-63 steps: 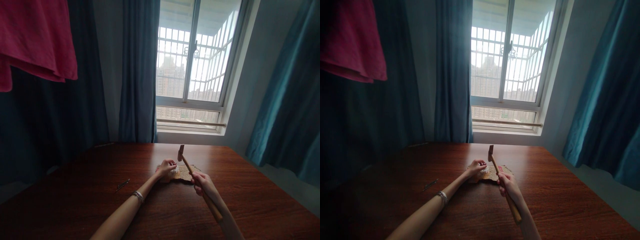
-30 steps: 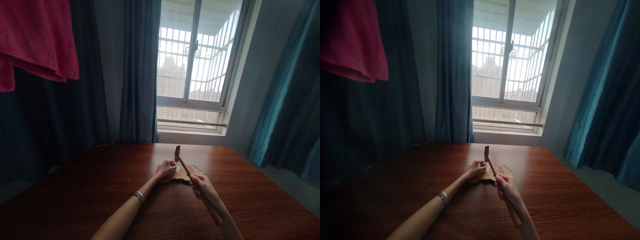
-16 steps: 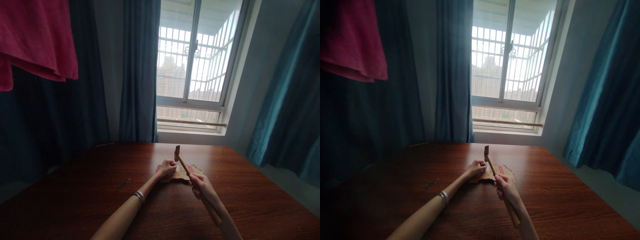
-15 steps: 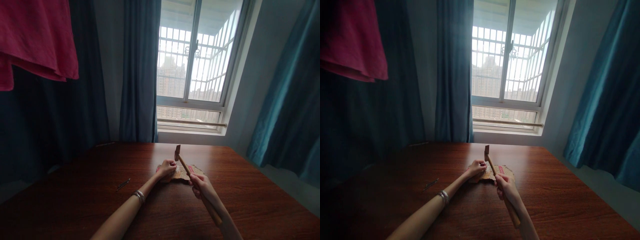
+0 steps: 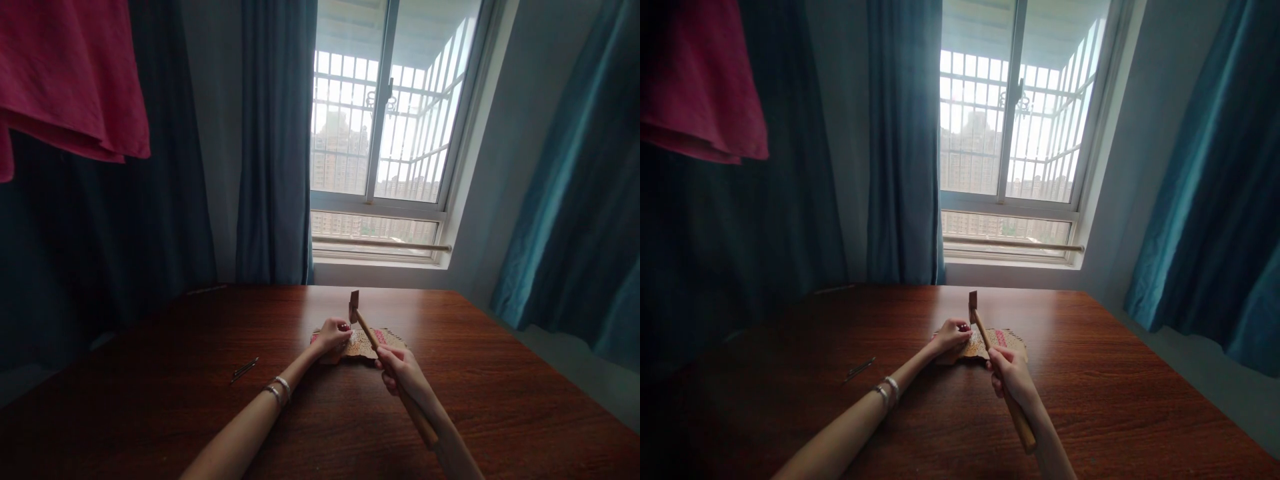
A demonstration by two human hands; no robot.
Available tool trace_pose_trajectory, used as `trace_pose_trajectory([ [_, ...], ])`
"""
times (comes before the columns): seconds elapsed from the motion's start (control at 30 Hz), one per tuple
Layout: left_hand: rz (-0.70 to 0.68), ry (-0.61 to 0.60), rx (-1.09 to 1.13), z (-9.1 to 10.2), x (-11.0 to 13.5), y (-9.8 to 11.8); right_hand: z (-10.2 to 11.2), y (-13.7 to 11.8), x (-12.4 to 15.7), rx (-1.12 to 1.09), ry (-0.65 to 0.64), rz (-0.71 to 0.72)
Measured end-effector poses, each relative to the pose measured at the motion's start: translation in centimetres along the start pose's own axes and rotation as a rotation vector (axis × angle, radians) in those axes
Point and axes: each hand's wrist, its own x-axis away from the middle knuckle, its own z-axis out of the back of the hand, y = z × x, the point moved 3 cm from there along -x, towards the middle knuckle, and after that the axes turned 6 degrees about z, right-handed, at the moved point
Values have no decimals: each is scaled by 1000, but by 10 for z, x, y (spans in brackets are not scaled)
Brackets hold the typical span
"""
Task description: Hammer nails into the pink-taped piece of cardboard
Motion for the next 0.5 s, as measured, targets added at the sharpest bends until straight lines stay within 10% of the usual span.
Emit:
trace_pose_trajectory([
  [0.5,0,26,-13,4,4,11,2,2,0,40,27,10],
])
